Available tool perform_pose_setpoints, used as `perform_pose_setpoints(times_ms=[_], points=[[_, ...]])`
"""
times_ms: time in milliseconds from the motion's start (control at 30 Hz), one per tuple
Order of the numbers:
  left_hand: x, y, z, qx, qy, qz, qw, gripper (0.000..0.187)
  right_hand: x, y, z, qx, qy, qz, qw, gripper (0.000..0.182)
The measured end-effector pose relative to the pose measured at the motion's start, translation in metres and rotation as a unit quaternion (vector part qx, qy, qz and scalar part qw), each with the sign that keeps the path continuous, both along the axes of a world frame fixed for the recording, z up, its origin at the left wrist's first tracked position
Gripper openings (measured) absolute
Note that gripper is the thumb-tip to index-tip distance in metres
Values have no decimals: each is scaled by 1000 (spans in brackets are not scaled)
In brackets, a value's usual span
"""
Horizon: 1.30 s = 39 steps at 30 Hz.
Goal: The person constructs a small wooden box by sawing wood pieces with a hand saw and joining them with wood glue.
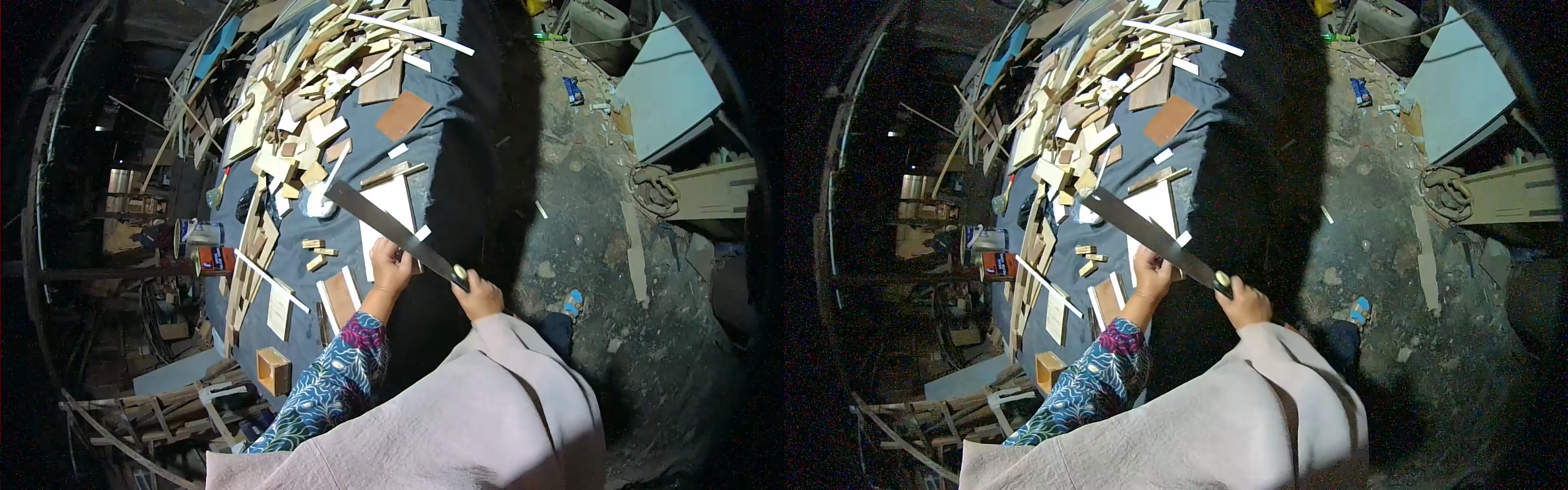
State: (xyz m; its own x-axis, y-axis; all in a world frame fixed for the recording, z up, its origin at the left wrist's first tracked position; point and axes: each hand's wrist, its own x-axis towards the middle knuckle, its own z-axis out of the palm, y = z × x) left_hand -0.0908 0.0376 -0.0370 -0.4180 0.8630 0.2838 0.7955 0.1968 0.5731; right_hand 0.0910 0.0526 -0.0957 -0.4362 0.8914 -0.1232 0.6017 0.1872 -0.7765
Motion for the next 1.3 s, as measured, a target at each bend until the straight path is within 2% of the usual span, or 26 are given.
perform_pose_setpoints(times_ms=[100, 233, 333, 467, 500, 567, 633, 800, 833, 900, 1000, 1067, 1133, 1300], points=[[-6, 2, 0, -9, 8, 1, 1000, 11, -15, 10, 4, 23, 5, 4, 1000, 31], [-4, 5, 0, 18, 6, -16, 1000, 10, 5, -4, -19, 14, 12, 4, 1000, 32], [0, 4, 5, 4, 23, -13, 1000, 10, -17, 7, -4, 19, 34, -5, 999, 32], [-6, -3, -3, 14, 26, -7, 1000, 11, -3, 0, -9, 24, 22, -15, 999, 32], [-5, -2, -2, 11, 4, -5, 1000, 11, 6, -5, -20, 4, -13, 3, 1000, 33], [-1, 3, 1, 7, -23, -4, 1000, 11, 2, -6, -14, 1, -3, -8, 1000, 34], [-1, 1, 3, -16, 28, 9, 999, 9, -12, 1, -8, 22, 17, -16, 999, 32], [-4, 3, 2, 18, -2, -2, 1000, 7, 8, -2, -19, 14, -5, -8, 1000, 31], [-4, 5, 2, 27, 6, -7, 1000, 7, 9, -6, -31, 40, 16, -2, 999, 31], [0, 3, 0, 30, 8, -10, 999, 8, -6, 3, -2, 12, 21, -12, 1000, 32], [-4, 2, 3, 21, 23, -6, 999, 8, -29, 14, 4, 52, 27, 3, 998, 32], [-3, 2, -2, 27, -35, 12, 999, 8, -15, 8, -8, 46, 28, -3, 999, 32], [-4, 4, -1, 35, -29, 3, 999, 7, 1, 1, -14, 40, 6, 0, 999, 32], [-4, 1, -6, 28, -60, 20, 998, 7, -26, 9, -3, 71, 35, -16, 997, 33]])
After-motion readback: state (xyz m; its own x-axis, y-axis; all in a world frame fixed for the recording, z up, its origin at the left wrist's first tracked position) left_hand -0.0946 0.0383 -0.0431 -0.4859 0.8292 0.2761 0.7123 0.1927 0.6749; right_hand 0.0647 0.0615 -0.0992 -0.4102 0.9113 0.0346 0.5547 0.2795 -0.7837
